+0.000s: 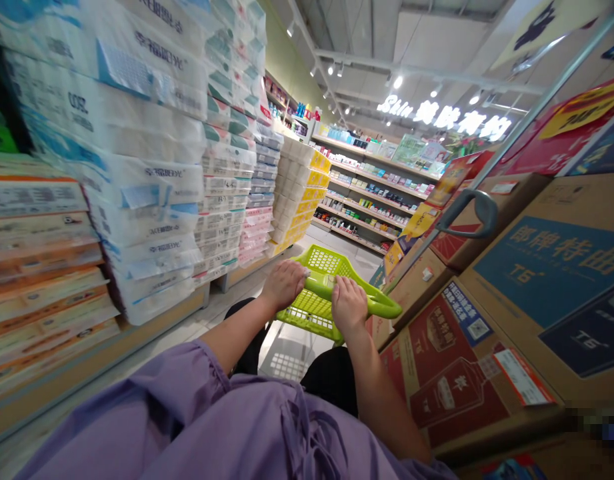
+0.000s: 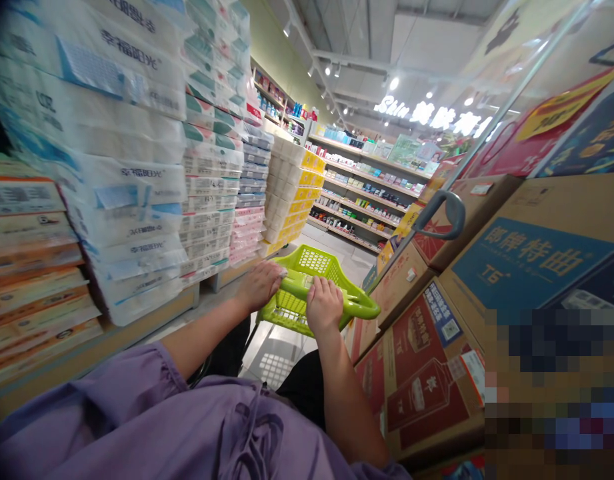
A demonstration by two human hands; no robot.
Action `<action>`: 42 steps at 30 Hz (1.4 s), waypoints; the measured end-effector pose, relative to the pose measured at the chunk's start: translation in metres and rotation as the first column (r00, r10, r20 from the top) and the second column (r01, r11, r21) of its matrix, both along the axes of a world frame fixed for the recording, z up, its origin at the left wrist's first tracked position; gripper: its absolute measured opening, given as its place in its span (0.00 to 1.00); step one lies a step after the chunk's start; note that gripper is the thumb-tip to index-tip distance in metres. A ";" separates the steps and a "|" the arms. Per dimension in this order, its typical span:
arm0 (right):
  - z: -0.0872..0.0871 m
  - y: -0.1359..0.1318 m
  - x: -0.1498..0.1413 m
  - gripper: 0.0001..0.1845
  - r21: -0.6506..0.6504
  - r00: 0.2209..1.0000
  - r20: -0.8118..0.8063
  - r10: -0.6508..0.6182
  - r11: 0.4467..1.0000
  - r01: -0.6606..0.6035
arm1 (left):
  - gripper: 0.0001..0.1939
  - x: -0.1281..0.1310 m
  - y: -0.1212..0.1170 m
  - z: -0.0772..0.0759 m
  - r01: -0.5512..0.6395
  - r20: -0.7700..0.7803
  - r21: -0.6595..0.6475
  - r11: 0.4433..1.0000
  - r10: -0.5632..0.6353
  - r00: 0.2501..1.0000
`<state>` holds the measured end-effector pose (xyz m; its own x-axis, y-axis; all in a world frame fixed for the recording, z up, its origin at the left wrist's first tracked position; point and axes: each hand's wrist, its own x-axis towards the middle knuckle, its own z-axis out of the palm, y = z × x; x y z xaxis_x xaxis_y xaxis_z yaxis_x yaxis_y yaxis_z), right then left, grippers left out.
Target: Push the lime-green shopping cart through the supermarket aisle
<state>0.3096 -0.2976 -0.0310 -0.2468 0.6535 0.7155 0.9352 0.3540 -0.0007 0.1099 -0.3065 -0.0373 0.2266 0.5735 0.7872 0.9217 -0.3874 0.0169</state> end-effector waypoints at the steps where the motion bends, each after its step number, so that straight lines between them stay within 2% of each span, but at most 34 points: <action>1: 0.000 0.000 -0.001 0.22 0.004 1.000 -0.003 -0.003 1.000 0.003 | 0.13 0.001 0.000 0.001 -0.020 0.012 0.002 1.000 0.020 1.000; 3: 0.000 0.000 -0.002 0.22 0.012 1.000 -0.007 -0.009 1.000 0.009 | 0.13 0.010 -0.002 -0.001 -0.018 -0.004 0.015 1.000 0.018 1.000; 8: 0.001 -0.001 -0.001 0.22 0.011 1.000 0.010 -0.010 1.000 0.010 | 0.17 0.031 -0.008 -0.007 0.126 -0.107 0.033 0.992 -0.121 0.987; 10: 0.000 0.000 0.000 0.22 0.007 1.000 0.020 -0.006 1.000 0.005 | 0.17 0.028 -0.006 -0.007 0.134 -0.090 0.030 0.990 -0.131 0.987; 17: -0.002 0.001 0.002 0.22 0.003 1.000 0.003 -0.004 1.000 0.004 | 0.15 -0.005 0.000 -0.004 0.022 0.027 0.003 1.000 -0.022 0.999; 20: -0.001 -0.001 0.001 0.22 -0.015 1.000 -0.010 0.003 1.000 -0.003 | 0.15 -0.008 0.000 -0.007 0.006 0.067 0.015 1.000 -0.007 0.998; 24: 0.002 -0.002 -0.001 0.22 -0.031 1.000 -0.028 0.002 1.000 -0.003 | 0.16 0.005 -0.001 -0.009 -0.001 0.078 0.032 0.999 -0.002 0.997; 32: 0.001 -0.001 0.001 0.23 -0.070 0.999 -0.038 0.003 0.998 -0.006 | 0.19 0.043 -0.010 -0.001 0.068 -0.046 -0.006 0.998 -0.068 0.997; 36: 0.011 -0.001 0.008 0.24 -0.157 0.996 -0.080 0.047 0.986 -0.059 | 0.24 0.050 -0.007 0.001 0.094 -0.051 -0.014 0.995 -0.095 0.994; 42: 0.032 -0.008 0.022 0.28 -0.245 0.973 -0.069 0.221 0.941 -0.231 | 0.34 0.051 -0.004 0.007 0.179 -0.010 -0.090 0.980 -0.181 0.983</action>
